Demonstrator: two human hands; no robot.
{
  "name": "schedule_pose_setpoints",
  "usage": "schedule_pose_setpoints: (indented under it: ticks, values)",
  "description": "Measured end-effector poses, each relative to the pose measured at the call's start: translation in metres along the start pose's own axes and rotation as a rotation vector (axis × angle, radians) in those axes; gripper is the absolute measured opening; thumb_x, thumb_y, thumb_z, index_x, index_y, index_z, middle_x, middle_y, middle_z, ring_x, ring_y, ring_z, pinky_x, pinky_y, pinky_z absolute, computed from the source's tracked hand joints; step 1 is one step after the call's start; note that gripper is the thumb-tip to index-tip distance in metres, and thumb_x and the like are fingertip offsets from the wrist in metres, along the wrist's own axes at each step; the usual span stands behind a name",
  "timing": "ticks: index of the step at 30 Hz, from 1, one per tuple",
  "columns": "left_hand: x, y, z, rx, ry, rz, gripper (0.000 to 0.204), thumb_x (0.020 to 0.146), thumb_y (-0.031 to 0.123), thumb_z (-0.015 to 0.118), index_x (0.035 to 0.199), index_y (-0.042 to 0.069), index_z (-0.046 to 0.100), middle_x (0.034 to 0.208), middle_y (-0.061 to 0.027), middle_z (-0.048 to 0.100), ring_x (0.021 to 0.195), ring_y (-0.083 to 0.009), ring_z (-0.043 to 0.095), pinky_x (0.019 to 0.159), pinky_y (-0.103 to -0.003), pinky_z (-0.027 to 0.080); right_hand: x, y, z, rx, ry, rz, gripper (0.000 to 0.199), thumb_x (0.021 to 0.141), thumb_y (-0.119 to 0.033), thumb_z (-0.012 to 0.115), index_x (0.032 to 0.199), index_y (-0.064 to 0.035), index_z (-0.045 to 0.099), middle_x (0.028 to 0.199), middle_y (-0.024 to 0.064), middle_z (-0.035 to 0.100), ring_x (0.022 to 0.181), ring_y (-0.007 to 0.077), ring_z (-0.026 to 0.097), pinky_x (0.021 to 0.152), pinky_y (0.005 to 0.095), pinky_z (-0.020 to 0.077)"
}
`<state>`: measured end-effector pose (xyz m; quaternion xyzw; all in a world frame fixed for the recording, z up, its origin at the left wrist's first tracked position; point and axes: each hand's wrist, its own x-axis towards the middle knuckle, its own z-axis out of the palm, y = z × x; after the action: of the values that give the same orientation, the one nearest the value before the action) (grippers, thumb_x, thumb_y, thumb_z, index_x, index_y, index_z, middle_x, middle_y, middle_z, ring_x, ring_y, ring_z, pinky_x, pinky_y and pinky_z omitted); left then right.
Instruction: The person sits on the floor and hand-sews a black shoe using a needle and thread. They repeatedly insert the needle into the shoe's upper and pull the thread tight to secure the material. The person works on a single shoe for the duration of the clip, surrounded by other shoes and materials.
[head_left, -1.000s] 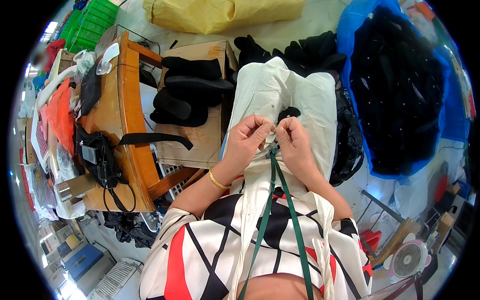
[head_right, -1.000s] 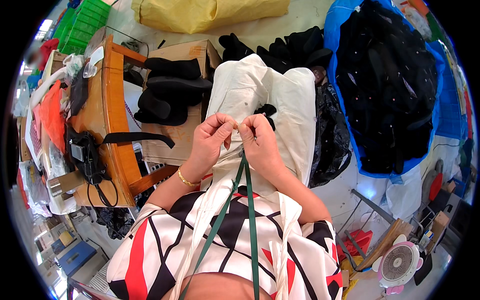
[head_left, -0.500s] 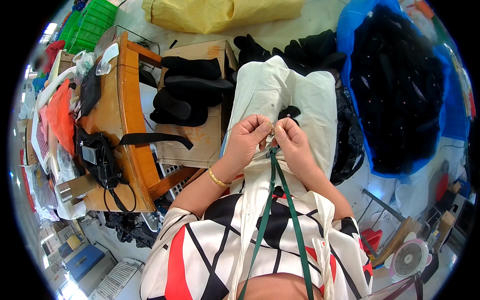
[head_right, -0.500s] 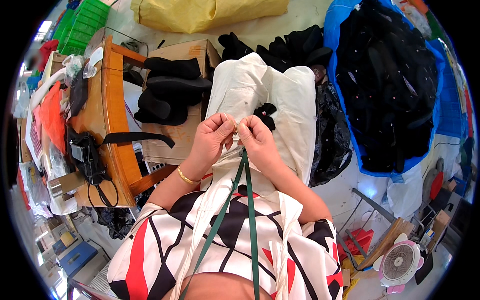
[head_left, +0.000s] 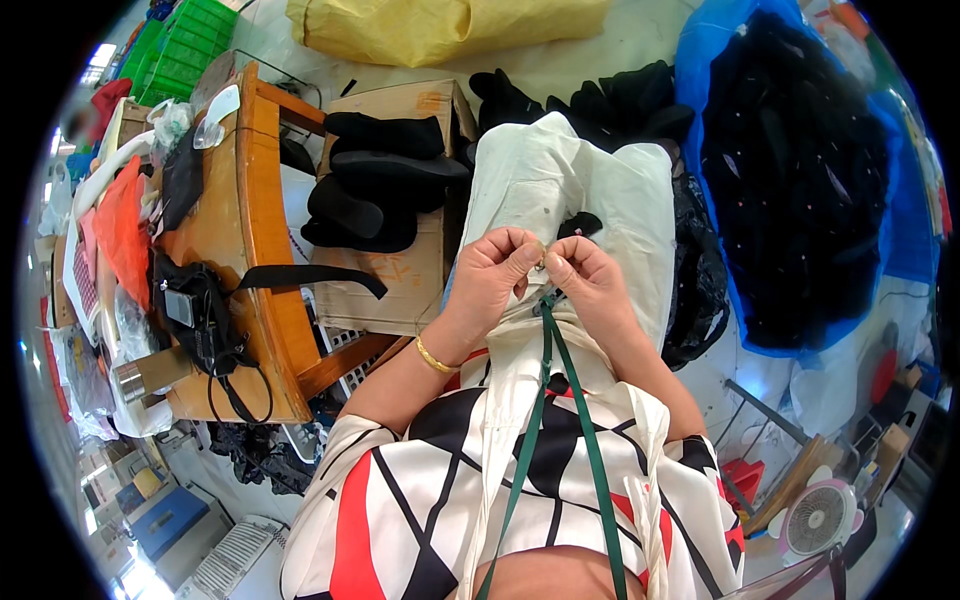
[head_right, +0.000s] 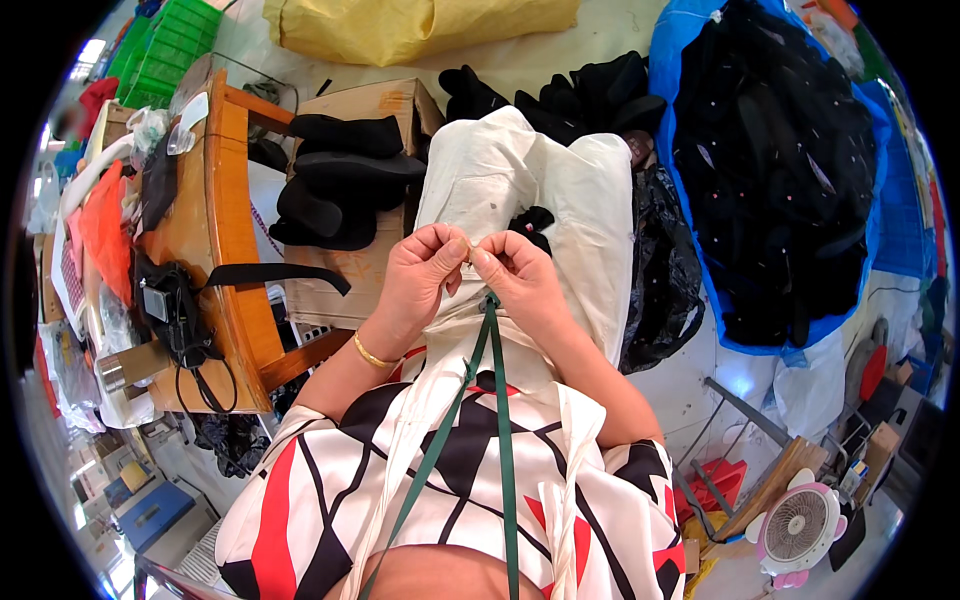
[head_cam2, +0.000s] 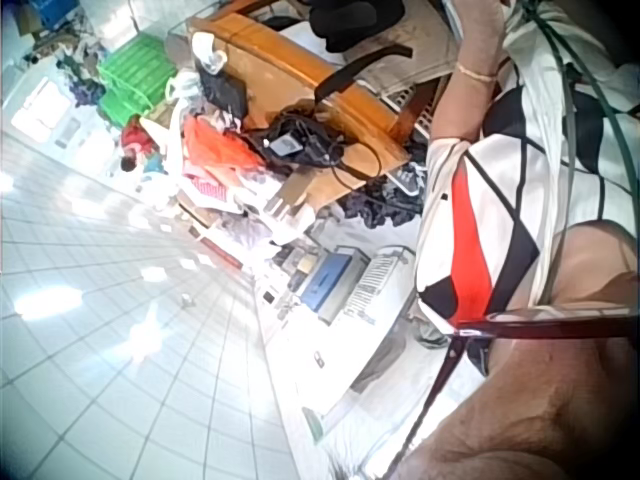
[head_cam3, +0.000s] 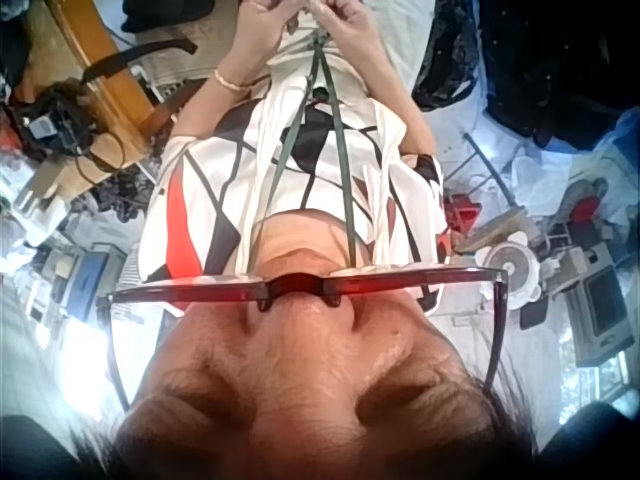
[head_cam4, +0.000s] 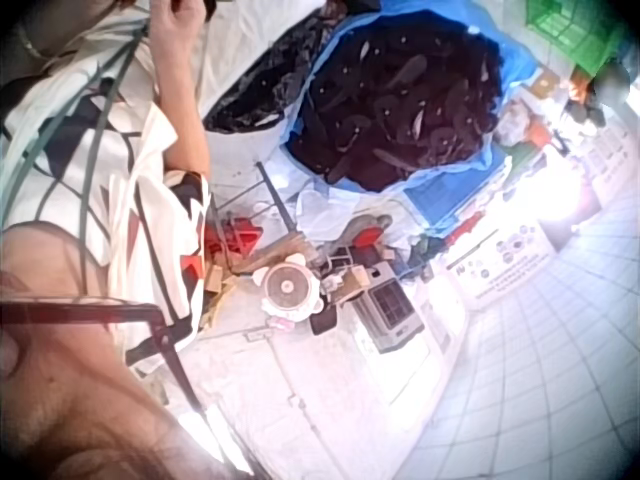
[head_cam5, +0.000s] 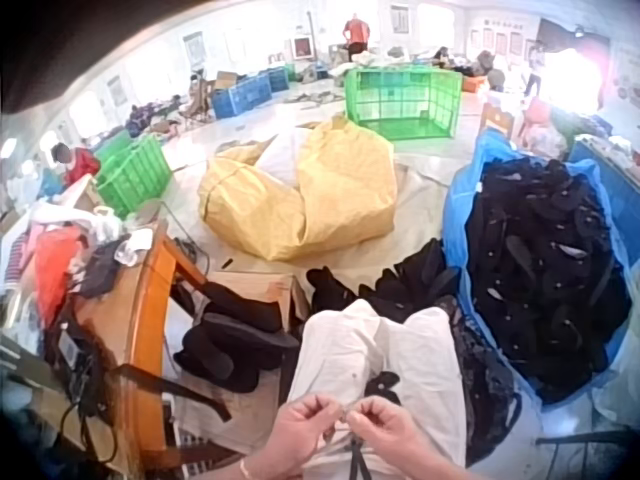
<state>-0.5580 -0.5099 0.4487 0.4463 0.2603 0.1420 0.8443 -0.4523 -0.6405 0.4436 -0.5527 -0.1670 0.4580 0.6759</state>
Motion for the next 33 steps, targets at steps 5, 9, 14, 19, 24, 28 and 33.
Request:
schedule_pose_setpoints:
  ticks: [5,9,14,19,24,28,33]
  values:
    - [-0.001,0.001,0.004,0.137,0.046,0.015,0.019,0.096,0.023,0.07,0.096,0.004,0.067,0.075,0.005,0.058,0.059,-0.0017,0.047,0.051,-0.017,0.039,0.001,0.006,-0.001,-0.179,0.073,-0.091,0.013,0.098,-0.014,0.066,0.096,-0.0024,0.059,0.085,-0.0027,0.055,0.077,0.0059,0.05,0.069,0.022,0.0434]
    - [-0.002,0.0,0.002,0.208,0.044,0.02,0.02,0.097,0.024,0.069,0.096,0.004,0.066,0.074,0.0058,0.057,0.058,-0.0008,0.046,0.051,-0.017,0.038,0.0,0.006,0.0,-0.308,0.096,-0.133,0.013,0.097,-0.012,0.066,0.094,-0.0012,0.059,0.086,-0.001,0.056,0.077,0.0075,0.05,0.071,0.0238,0.0449]
    - [-0.002,0.0,0.002,0.211,0.042,0.002,0.022,0.097,0.026,0.068,0.094,0.004,0.066,0.073,0.0057,0.057,0.058,-0.0007,0.046,0.05,-0.017,0.038,0.0,0.006,0.0,-0.296,0.063,-0.128,0.013,0.098,-0.013,0.064,0.095,-0.0016,0.057,0.085,-0.0009,0.056,0.077,0.0082,0.05,0.071,0.0235,0.0444]
    - [-0.002,0.0,0.002,0.08,-0.051,-0.084,0.021,0.101,0.025,0.062,0.096,0.005,0.063,0.076,0.0031,0.056,0.061,-0.0033,0.047,0.052,-0.019,0.04,0.0,0.012,0.001,0.061,-0.002,-0.01,0.019,0.101,-0.023,0.06,0.096,-0.0051,0.055,0.085,-0.0014,0.057,0.077,0.0088,0.052,0.072,0.0234,0.044]
    - [-0.002,0.004,0.003,-0.027,-0.108,-0.121,0.019,0.102,0.024,0.059,0.096,0.006,0.06,0.076,0.0024,0.054,0.062,-0.0045,0.046,0.054,-0.019,0.04,0.001,0.012,0.001,0.356,-0.112,0.141,0.027,0.101,-0.034,0.061,0.096,-0.008,0.056,0.086,-0.001,0.059,0.079,0.0101,0.055,0.076,0.0245,0.0455]
    - [-0.001,0.008,0.003,0.026,-0.142,-0.102,0.02,0.103,0.024,0.057,0.094,0.006,0.059,0.077,0.0023,0.054,0.063,-0.0048,0.047,0.055,-0.019,0.04,0.001,0.007,0.004,0.397,-0.157,0.117,0.028,0.101,-0.035,0.061,0.097,-0.0076,0.056,0.087,0.0,0.06,0.078,0.0102,0.056,0.077,0.0243,0.0457]
    - [0.001,0.011,0.001,0.148,-0.162,-0.071,0.022,0.105,0.026,0.054,0.095,0.006,0.057,0.078,0.0011,0.055,0.062,-0.0053,0.048,0.054,-0.02,0.042,-0.002,-0.004,0.01,0.405,-0.177,0.108,0.026,0.101,-0.031,0.061,0.099,-0.0057,0.057,0.09,0.0015,0.062,0.082,0.0105,0.061,0.076,0.0237,0.0468]
